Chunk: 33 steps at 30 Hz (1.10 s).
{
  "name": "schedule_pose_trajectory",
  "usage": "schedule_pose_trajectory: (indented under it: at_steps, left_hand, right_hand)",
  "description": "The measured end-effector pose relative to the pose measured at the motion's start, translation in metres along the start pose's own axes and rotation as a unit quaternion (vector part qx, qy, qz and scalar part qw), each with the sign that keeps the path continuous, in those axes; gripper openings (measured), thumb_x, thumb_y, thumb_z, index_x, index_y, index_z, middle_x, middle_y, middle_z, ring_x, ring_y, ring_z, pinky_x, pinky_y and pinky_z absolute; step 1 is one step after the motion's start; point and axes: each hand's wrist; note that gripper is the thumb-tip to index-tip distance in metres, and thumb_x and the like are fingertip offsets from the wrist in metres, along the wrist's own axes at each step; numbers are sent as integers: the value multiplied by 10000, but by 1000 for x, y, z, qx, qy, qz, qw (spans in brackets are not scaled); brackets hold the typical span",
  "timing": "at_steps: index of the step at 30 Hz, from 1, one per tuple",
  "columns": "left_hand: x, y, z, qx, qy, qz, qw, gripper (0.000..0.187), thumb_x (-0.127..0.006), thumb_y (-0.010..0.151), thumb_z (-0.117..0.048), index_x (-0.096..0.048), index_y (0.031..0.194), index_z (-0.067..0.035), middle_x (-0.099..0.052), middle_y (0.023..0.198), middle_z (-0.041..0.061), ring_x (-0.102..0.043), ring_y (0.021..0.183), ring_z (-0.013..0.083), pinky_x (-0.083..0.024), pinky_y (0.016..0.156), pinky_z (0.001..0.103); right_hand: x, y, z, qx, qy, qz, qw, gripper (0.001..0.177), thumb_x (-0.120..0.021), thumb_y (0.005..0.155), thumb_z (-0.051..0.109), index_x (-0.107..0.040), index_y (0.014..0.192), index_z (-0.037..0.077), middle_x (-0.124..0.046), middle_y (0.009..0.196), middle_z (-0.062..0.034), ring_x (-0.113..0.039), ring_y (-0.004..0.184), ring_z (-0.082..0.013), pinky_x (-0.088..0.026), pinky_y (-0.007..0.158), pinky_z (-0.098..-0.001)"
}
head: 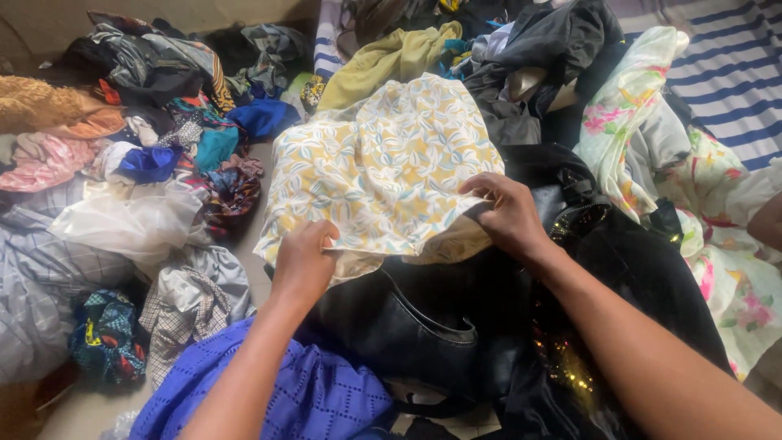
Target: The person packs a black bag by hand, first placing a black sequined garment inside. They then pick up a patterned yellow and white garment, turn it over to find the zipper, and fold it before tucking it into the bag.
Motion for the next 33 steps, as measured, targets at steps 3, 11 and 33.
schedule_pose_trajectory:
  at_steps: [3,11,33]
  left_hand:
    - [6,9,-2,-51,14,-41,998,253,-657,712,94,-701,920,-44,-679,883,153,-681,858,347,-527,755,444]
    - [42,-2,-25,-103,145,-175,968,257,-659,722,66,-688,958,-31,-671,919,169,-672,865,389,-534,736,466]
    - [79,8,-36,209,-509,-181,815,390,-321,850,92,-646,1024,-36,-704,915,251,-684,591,319,-613,480,414]
  right_hand:
    - [5,2,5,-37,-51,23,998,427,-691,680,-132,-734,1066,47,-670,860,-108,-635,770,-228,-520,693,-330]
    - [41,4,4,46,-225,-199,953,343,-628,735,-150,-760,994,31,-664,958,-102,-650,855,-225,-523,748,-330]
    - [56,60,44,-218,250,-118,936,434,-341,932,-40,-720,1112,70,-733,1082,-160,-742,819,-296,-631,552,-409]
Point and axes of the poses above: each hand's wrist, its own y-axis towards the middle knuckle, its own x-axis out of the back of the hand, z = x × y
